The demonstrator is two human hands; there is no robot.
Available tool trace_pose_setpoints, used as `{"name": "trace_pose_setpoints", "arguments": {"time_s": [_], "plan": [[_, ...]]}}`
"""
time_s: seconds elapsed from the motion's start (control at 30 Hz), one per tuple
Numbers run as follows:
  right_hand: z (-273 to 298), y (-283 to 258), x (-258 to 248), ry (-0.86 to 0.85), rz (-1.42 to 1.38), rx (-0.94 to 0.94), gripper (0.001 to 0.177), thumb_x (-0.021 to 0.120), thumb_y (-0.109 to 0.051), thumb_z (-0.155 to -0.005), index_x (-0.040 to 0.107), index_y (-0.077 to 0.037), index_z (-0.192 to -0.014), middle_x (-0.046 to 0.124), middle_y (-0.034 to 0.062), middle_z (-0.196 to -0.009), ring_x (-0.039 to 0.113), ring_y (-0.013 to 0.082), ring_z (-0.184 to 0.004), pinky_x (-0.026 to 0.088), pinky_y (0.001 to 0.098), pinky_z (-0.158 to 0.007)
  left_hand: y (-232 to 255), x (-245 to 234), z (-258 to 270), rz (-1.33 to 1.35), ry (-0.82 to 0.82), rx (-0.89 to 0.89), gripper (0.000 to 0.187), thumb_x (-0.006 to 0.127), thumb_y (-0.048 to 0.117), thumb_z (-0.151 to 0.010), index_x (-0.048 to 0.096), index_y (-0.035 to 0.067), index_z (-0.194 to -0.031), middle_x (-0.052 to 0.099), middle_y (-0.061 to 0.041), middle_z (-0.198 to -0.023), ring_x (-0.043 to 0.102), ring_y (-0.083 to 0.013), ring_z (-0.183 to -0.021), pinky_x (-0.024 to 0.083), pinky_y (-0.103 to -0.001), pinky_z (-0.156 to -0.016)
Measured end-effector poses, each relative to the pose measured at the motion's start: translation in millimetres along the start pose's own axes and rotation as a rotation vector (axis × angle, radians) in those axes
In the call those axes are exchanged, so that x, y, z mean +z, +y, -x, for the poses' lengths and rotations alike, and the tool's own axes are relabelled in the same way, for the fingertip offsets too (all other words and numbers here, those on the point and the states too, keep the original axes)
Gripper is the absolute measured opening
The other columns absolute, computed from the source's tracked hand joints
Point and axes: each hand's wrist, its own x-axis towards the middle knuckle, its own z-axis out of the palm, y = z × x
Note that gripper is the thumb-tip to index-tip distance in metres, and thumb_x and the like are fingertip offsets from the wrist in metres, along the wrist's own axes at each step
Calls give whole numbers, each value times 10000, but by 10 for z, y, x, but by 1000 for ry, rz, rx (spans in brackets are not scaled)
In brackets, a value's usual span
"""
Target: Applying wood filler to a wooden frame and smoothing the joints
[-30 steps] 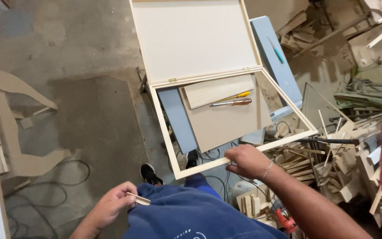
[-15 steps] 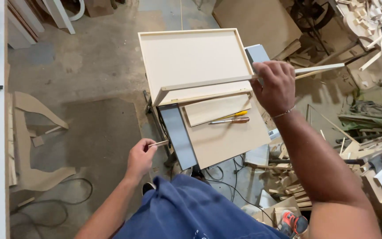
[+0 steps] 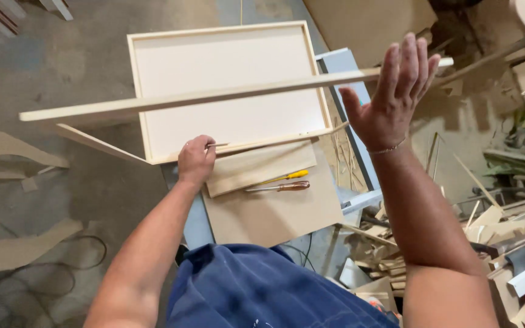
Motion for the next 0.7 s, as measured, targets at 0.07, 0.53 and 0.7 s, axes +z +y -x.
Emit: {"name": "trace_pose_setpoints", "arguments": {"time_s": [0.07,0.53,0.7], "plan": [[18,143,120,7,-23,24,888,486,-789,-1091,124,-215,-1663,149,123,-1730,125,304,-1649,29,592,-1378,59,215,-31,-37,-1,-12,178,560,188,-872,701,165,-979,737,-52,-987,636,-340,-931,472,-490,-805],[1725,513,2088,-561,-276,728,334,711,-443,-993,733,-117,-1063,734,75,-977,737,317,-946,576,448,-864,-3,433,-260,-253,-51,-101,162,633,283,-958,691,219,-1096,750,-100,-963,724,-336,-987,563,-489,-899],[1762,430,2200,-573,-136,706,417,579,-489,-994,552,-129,-787,640,132,-805,706,374,-835,567,493,-758,31,421,-227,-214,-107,-116,187,607,318,-983,676,225,-1130,748,-117,-987,720,-344,-1022,565,-492,-914]]}}
